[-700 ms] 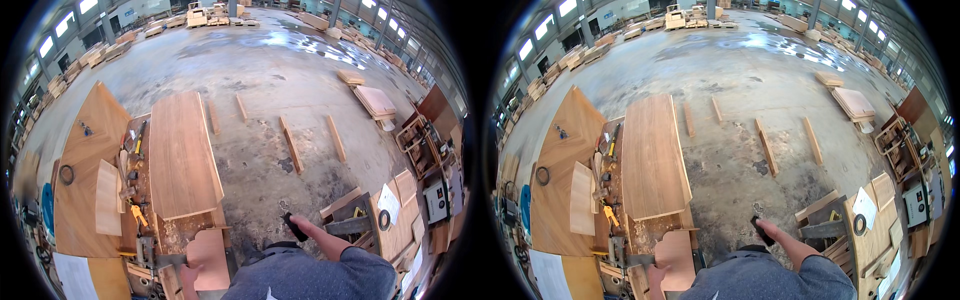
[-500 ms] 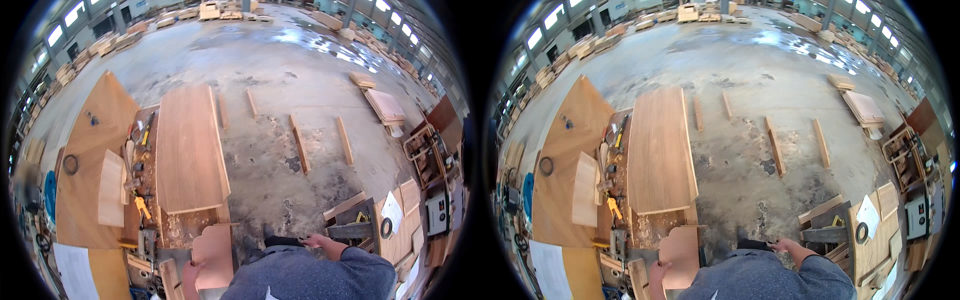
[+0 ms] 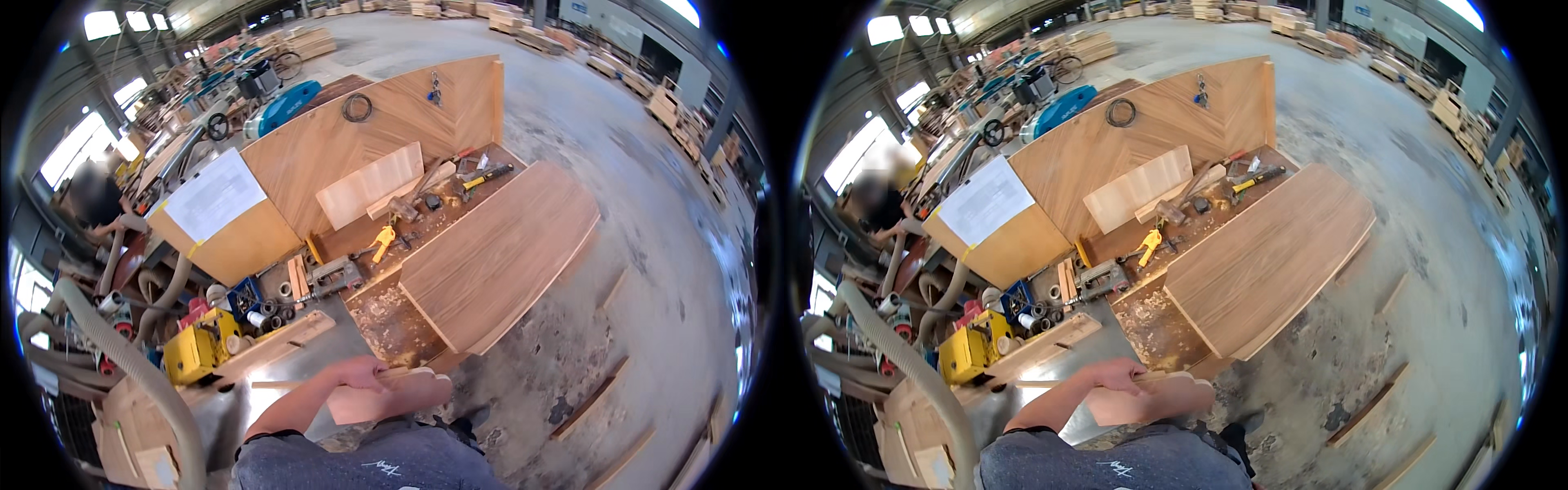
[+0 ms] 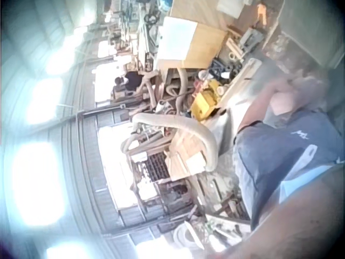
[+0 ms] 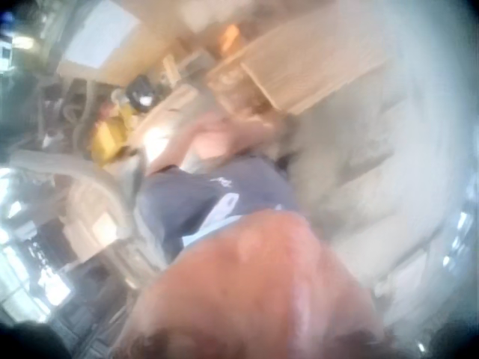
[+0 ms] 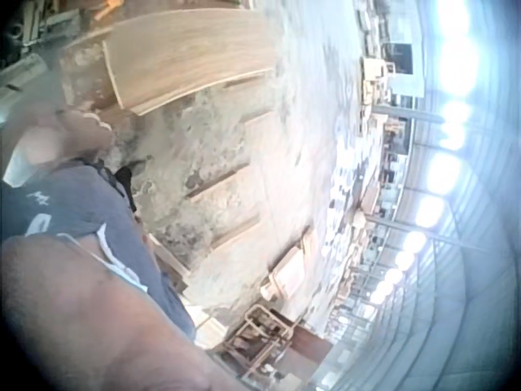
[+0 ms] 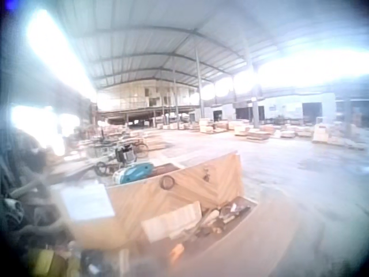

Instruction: The person picks up a wooden board and a caliper, then measures the board's dimensions. They walk to a table saw, place the board on the machine, and cut a strip from its edge. The person repeats this process for a second board, removing a strip from each piece.

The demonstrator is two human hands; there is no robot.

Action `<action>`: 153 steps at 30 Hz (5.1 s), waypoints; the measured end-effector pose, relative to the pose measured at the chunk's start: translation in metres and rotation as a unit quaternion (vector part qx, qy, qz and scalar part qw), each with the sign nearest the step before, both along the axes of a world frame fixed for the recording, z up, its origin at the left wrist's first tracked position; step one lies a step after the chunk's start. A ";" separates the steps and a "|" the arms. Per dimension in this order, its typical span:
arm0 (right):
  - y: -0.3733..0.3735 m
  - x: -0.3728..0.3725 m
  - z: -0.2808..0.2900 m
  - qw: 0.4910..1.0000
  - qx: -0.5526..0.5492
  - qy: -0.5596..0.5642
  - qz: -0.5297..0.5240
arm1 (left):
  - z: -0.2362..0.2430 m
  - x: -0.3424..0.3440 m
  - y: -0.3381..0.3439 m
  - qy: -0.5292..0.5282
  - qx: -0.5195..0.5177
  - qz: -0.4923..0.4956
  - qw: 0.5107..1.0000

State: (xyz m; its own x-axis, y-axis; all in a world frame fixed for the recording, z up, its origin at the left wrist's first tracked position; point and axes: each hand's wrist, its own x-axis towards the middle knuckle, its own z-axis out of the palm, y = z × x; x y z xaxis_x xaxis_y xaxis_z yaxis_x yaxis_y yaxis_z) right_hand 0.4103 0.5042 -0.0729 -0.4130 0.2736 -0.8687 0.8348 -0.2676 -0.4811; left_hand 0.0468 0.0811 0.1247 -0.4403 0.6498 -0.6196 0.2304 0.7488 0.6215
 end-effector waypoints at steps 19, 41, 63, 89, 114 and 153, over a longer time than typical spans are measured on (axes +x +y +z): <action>0.363 0.105 0.000 0.995 0.086 -0.021 -0.035 | 0.097 0.038 0.397 0.047 0.070 -0.048 0.995; 0.530 0.047 -0.012 0.929 0.121 0.019 -0.350 | 0.047 -0.101 1.024 0.188 0.067 -0.258 0.945; 1.077 0.032 -0.049 0.958 0.064 -0.007 -0.279 | -0.044 -0.099 1.637 0.172 0.131 -0.264 0.940; 1.838 0.151 0.089 0.797 0.275 0.066 -0.534 | 0.063 0.185 2.443 -0.011 0.338 -0.414 0.845; 2.555 0.462 0.241 0.537 0.390 0.329 -0.672 | 0.098 0.584 3.193 -0.093 0.397 -0.551 0.728; 3.426 1.274 0.226 0.603 0.294 0.226 -0.706 | 0.070 1.483 4.123 -0.588 0.050 -0.470 0.656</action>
State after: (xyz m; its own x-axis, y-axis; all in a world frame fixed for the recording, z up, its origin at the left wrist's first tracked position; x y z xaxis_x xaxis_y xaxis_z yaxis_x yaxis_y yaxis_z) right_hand 1.6840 3.9301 0.1534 0.4349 0.8356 -0.3356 -0.2785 -0.2296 -0.9326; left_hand 1.5300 4.2043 0.1945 0.9292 0.3546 -0.1043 -0.1223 0.5610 0.8187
